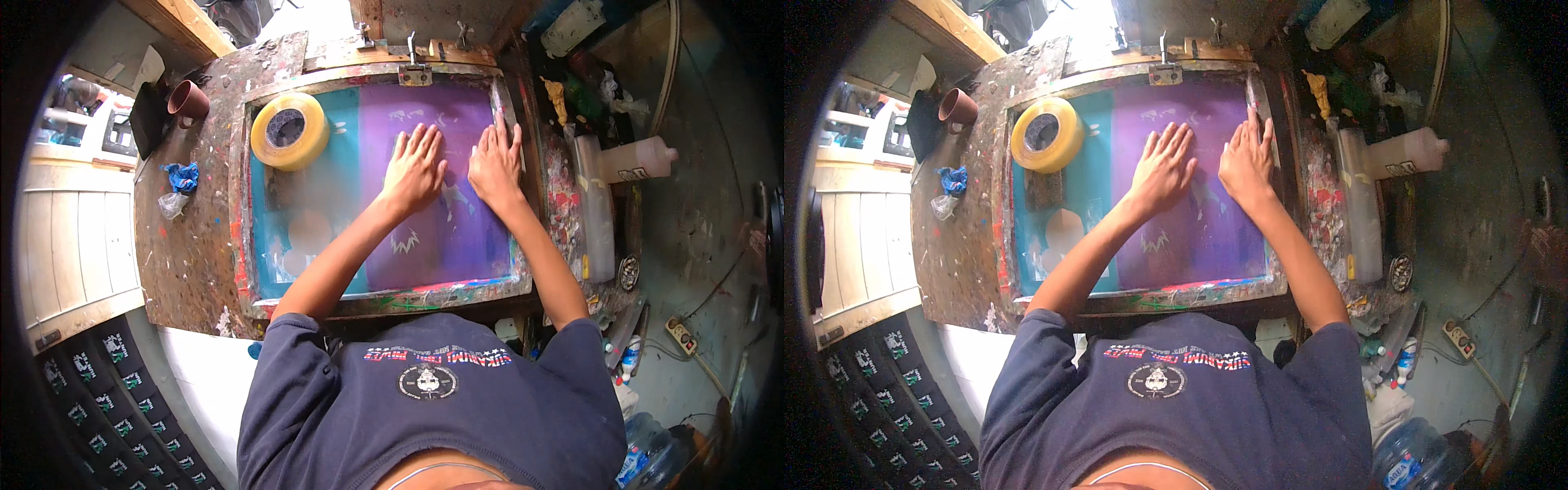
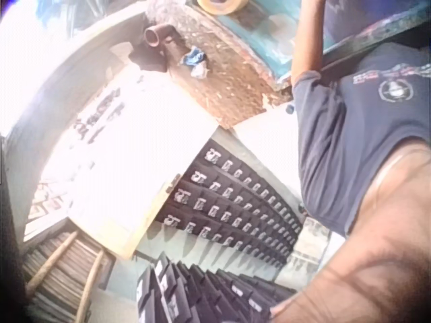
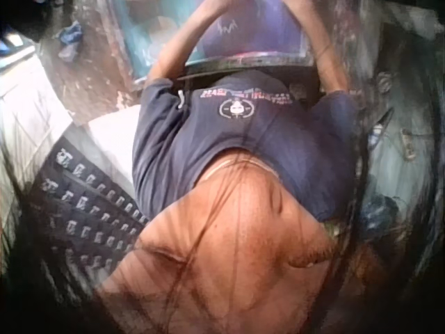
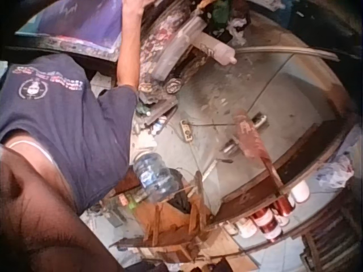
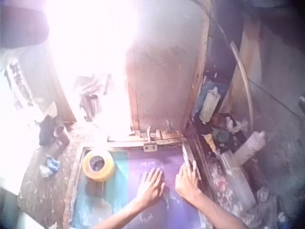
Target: The person secures a screen printing frame to a workbench using a clamp, then applies masking tape to the edges of the frame. They smooth the tape down and adjust the frame position before walking away.
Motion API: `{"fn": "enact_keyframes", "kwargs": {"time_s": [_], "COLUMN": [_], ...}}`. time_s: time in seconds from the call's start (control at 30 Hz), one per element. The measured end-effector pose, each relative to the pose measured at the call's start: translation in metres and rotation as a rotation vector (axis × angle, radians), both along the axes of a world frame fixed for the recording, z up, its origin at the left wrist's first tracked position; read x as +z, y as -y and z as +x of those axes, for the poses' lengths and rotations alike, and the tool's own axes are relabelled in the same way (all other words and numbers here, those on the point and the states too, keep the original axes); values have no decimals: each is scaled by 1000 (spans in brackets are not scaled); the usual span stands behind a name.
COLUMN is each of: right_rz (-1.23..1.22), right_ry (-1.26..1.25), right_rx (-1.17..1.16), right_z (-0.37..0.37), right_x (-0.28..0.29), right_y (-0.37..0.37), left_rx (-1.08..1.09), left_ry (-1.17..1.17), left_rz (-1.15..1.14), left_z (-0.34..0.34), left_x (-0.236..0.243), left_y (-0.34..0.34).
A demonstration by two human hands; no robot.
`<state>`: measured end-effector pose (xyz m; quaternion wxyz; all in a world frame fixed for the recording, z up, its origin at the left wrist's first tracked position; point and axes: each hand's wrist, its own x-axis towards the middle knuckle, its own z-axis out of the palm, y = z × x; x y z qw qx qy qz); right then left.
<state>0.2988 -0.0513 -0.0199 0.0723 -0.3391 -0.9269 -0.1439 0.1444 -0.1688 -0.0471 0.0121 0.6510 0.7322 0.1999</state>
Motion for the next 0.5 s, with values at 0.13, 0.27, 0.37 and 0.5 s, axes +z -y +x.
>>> {"fn": "enact_keyframes", "kwargs": {"time_s": [0.13, 0.27, 0.37, 0.5], "right_rz": [-125, -124, -46, 44], "right_ry": [47, 92, 149, 317], "right_rx": [-3, 20, 34, -1], "right_z": [0, 11, 24, 30], "right_x": [5, 15, 19, 18], "right_y": [-13, -16, -13, -11], "left_rx": [88, 137, 150, 243], "left_ry": [19, 45, 13, -65], "left_rz": [-18, -1, -61, -139], "left_z": [-14, -20, -26, -38], "left_x": [-8, -18, -20, -10], "left_y": [-13, -18, -16, -8]}}
